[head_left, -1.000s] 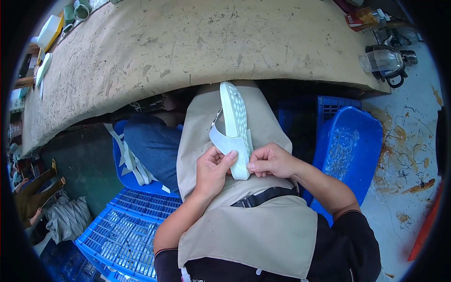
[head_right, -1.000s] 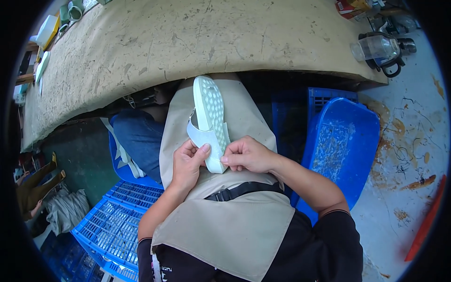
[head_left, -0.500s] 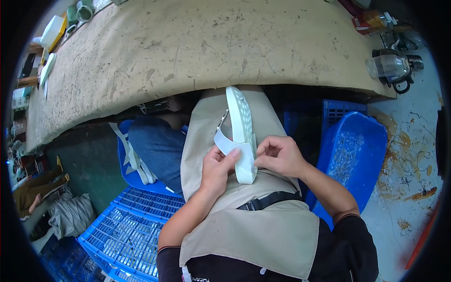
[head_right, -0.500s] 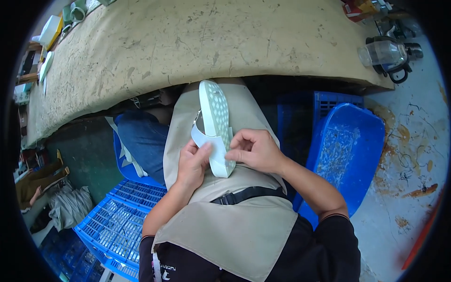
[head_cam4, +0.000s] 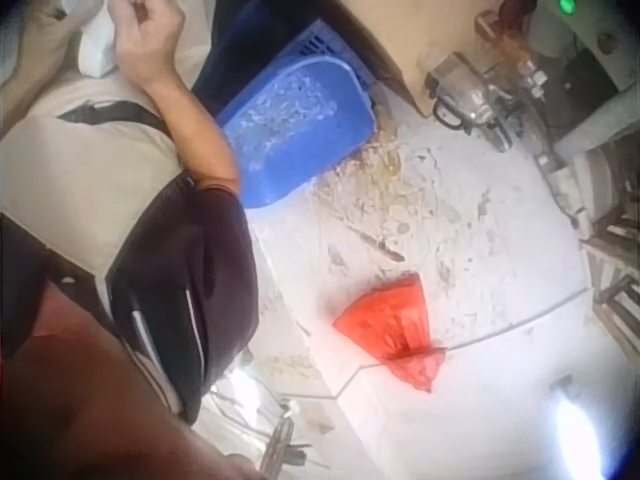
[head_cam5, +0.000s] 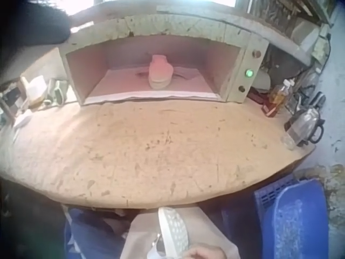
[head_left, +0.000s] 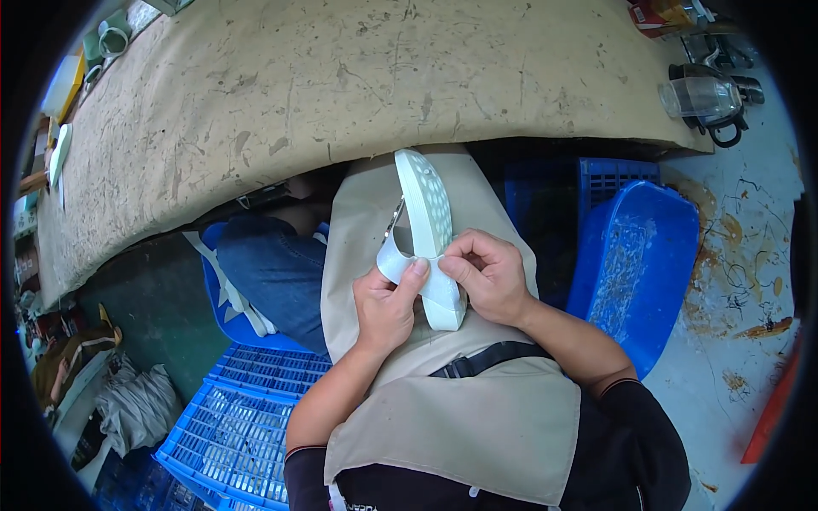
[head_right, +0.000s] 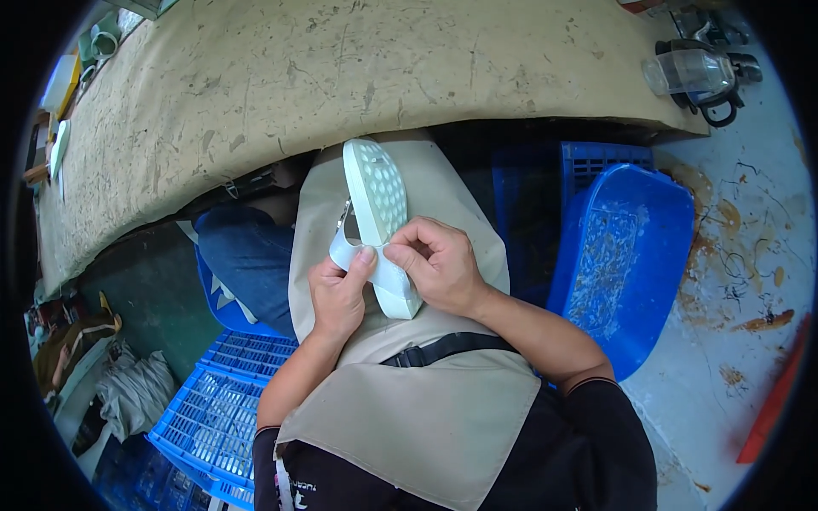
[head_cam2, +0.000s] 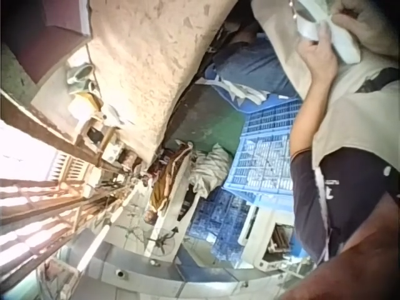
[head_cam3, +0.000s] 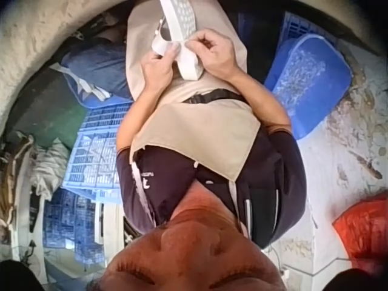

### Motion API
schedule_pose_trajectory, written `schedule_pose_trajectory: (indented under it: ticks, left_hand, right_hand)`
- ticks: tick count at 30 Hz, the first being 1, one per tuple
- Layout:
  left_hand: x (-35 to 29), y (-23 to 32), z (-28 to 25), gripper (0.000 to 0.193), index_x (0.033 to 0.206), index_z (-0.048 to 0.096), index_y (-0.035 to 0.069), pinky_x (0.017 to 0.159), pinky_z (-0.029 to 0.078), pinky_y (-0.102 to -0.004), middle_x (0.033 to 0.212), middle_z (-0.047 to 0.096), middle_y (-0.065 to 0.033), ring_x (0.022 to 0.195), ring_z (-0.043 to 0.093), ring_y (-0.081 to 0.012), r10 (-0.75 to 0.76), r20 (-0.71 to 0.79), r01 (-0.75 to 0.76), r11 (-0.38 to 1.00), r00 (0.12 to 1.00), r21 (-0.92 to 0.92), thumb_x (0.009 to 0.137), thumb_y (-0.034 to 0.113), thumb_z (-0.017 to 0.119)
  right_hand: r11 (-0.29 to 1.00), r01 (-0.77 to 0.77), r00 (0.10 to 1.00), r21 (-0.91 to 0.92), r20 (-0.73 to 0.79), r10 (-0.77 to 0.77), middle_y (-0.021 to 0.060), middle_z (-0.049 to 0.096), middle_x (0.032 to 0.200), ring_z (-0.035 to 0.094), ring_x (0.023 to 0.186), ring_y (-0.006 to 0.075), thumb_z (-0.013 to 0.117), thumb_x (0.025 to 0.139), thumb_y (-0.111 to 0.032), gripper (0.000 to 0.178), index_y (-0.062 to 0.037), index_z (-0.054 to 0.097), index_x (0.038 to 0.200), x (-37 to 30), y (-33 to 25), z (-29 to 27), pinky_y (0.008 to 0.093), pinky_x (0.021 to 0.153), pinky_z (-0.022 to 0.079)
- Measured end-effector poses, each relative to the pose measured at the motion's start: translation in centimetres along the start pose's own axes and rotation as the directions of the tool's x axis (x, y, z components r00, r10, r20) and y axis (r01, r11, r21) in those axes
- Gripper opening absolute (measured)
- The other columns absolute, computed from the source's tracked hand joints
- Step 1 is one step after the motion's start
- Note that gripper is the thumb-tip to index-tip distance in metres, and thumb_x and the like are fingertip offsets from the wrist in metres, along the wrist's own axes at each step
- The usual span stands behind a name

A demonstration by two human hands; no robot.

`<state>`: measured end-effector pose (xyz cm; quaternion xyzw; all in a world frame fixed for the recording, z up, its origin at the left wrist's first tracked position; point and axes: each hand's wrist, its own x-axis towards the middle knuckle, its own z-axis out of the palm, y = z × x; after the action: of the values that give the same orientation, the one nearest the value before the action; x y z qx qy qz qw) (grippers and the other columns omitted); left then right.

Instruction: Assembling shoe components by applying heat and attaching soles.

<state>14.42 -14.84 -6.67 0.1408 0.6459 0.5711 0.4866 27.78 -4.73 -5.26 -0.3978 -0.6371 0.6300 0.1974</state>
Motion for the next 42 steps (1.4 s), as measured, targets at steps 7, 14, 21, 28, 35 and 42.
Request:
schedule_pose_trajectory:
  ticks: [7, 14, 21, 28, 35, 42]
  left_hand:
    - [0.4, -0.3, -0.4, 0.017, 0.093, 0.070, -0.007, 0.057, 0.045, -0.0215, 0.076, 0.068, -0.0054, 0.064, 0.055, -0.0088, 0.007, 0.076, -0.007, 1.000, 0.997, -0.002, 0.090, 0.010, 0.068]
    - [0.1, -2.0, -1.2, 0.016, 0.090, 0.071, -0.006, 0.057, 0.045, -0.0207, 0.076, 0.067, -0.0056, 0.062, 0.054, -0.0079, -0.253, 0.058, 0.259, 0.929, 0.966, -0.266, 0.090, 0.010, 0.070]
    - [0.1, -1.8, -2.1, 0.016, 0.095, 0.071, -0.004, 0.060, 0.048, -0.0203, 0.080, 0.068, -0.0064, 0.066, 0.057, -0.0085, -0.264, 0.080, 0.275, 0.899, 0.961, -0.340, 0.091, 0.012, 0.069]
    - [-0.8, -5.9, -2.5, 0.020, 0.100, 0.069, 0.000, 0.067, 0.049, -0.0229, 0.088, 0.066, -0.0058, 0.074, 0.056, -0.0103, -0.308, 0.052, 0.311, 0.919, 0.950, -0.244, 0.094, 0.018, 0.064]
    - [-1.8, -5.5, -2.5, 0.026, 0.109, 0.067, -0.001, 0.071, 0.051, -0.0231, 0.093, 0.067, -0.0065, 0.076, 0.059, -0.0107, -0.233, 0.134, 0.267, 0.883, 0.963, -0.387, 0.096, 0.021, 0.063]
    - [-4.0, -2.8, -7.1, 0.032, 0.128, 0.058, 0.004, 0.088, 0.053, -0.0304, 0.118, 0.064, -0.0099, 0.100, 0.064, -0.0180, 0.156, 0.143, -0.144, 0.986, 0.977, -0.088, 0.099, 0.017, 0.054]
  right_hand:
    - [0.950, -0.302, 0.953, 0.079, 0.063, 0.298, 0.0041, 0.060, 0.080, 0.051, 0.067, 0.0089, 0.068, 0.086, -0.003, 0.009, 0.0020, 0.062, 0.090, 0.5, -0.4, -1.2, 0.0212, 0.062, 0.043]
    - [0.853, -0.412, 0.870, -0.319, 0.141, 0.473, 0.0083, 0.065, 0.087, 0.059, 0.075, 0.0110, 0.072, 0.087, -0.009, 0.025, 0.0045, 0.061, 0.106, 1.7, -1.1, -1.8, 0.0243, 0.071, 0.050]
    - [0.915, -0.405, 0.891, 0.003, 0.228, 0.393, 0.0112, 0.071, 0.097, 0.063, 0.080, 0.0165, 0.073, 0.085, -0.016, 0.038, 0.0043, 0.063, 0.115, -1.3, 1.0, 0.1, 0.0273, 0.076, 0.051]
    - [0.913, -0.408, 0.864, -0.013, 0.317, 0.391, 0.0140, 0.068, 0.106, 0.063, 0.089, 0.0217, 0.070, 0.070, -0.003, 0.058, 0.0020, 0.057, 0.126, -2.7, 0.5, -0.4, 0.0302, 0.083, 0.052]
    - [0.958, -0.159, 0.965, 0.238, 0.241, 0.100, 0.0161, 0.070, 0.108, 0.064, 0.092, 0.0240, 0.068, 0.089, -0.021, 0.045, 0.0057, 0.061, 0.125, -2.5, 5.8, 0.7, 0.0313, 0.080, 0.051]
    - [0.990, -0.140, 0.939, 0.021, 0.320, 0.126, 0.0185, 0.068, 0.113, 0.065, 0.094, 0.0264, 0.079, 0.068, -0.015, 0.068, 0.0052, 0.058, 0.130, -1.3, -1.0, -0.7, 0.0356, 0.087, 0.051]
